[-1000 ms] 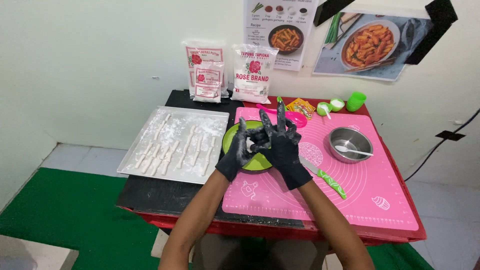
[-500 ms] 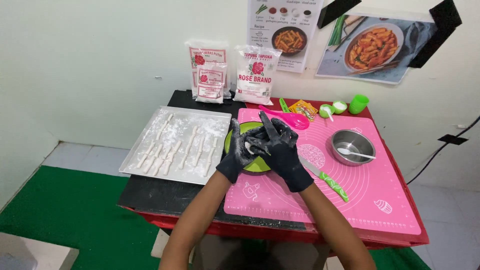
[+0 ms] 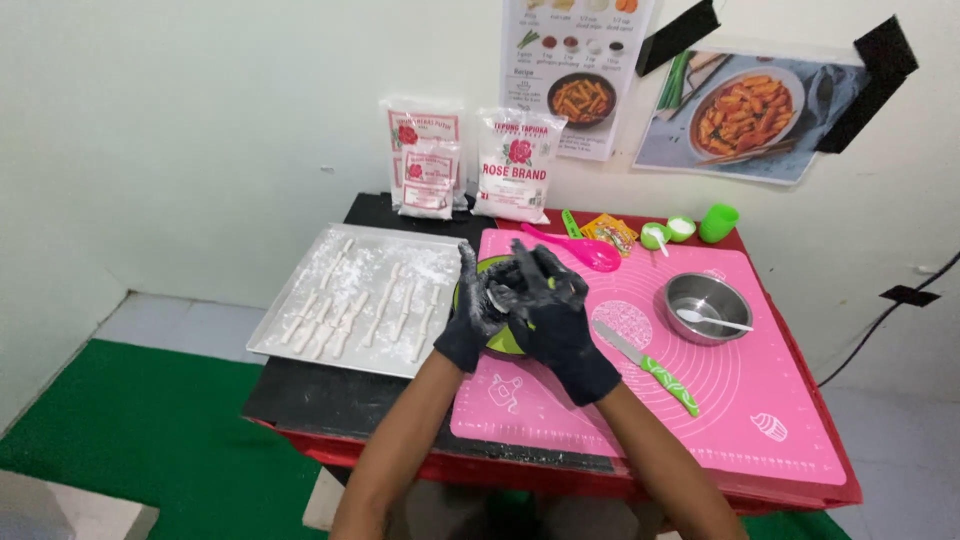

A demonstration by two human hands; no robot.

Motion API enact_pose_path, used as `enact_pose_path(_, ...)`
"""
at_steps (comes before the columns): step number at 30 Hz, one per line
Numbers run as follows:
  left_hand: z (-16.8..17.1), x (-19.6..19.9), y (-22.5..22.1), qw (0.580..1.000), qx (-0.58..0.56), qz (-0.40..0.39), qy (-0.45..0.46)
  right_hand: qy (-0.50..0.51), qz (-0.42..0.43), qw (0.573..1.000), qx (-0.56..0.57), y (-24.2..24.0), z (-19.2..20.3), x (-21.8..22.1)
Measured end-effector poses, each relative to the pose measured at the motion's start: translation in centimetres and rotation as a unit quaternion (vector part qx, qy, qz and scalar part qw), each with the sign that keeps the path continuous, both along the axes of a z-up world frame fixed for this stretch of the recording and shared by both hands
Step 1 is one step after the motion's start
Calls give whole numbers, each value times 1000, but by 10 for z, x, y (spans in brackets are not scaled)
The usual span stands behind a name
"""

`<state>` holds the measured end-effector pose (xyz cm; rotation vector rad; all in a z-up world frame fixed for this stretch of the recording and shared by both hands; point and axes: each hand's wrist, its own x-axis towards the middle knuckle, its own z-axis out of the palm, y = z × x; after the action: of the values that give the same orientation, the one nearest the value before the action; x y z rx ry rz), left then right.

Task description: Rolling small pieces of dough into long, thin cylinders and organizing them on a tray.

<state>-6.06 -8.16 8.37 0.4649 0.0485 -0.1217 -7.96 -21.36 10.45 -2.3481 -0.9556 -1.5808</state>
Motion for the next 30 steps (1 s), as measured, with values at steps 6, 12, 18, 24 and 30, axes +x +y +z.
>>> enact_pose_path(6,-7,8,7,974,-121,-61,-183,74,-4,997,38,-17,-20,1)
enact_pose_path(12,15,-7,12,983,-137,-29,-116,99,3,995,-11,-20,-65,37)
enact_pose_path(18,27,-11,6,991,-122,7,-50,42,15,999,-27,1,-38,9)
enact_pose_path(24,67,-39,-9,992,28,66,108,-150,-31,988,-18,17,-42,16)
enact_pose_path(30,2,-7,7,998,-20,37,52,-30,-30,999,31,16,-13,3)
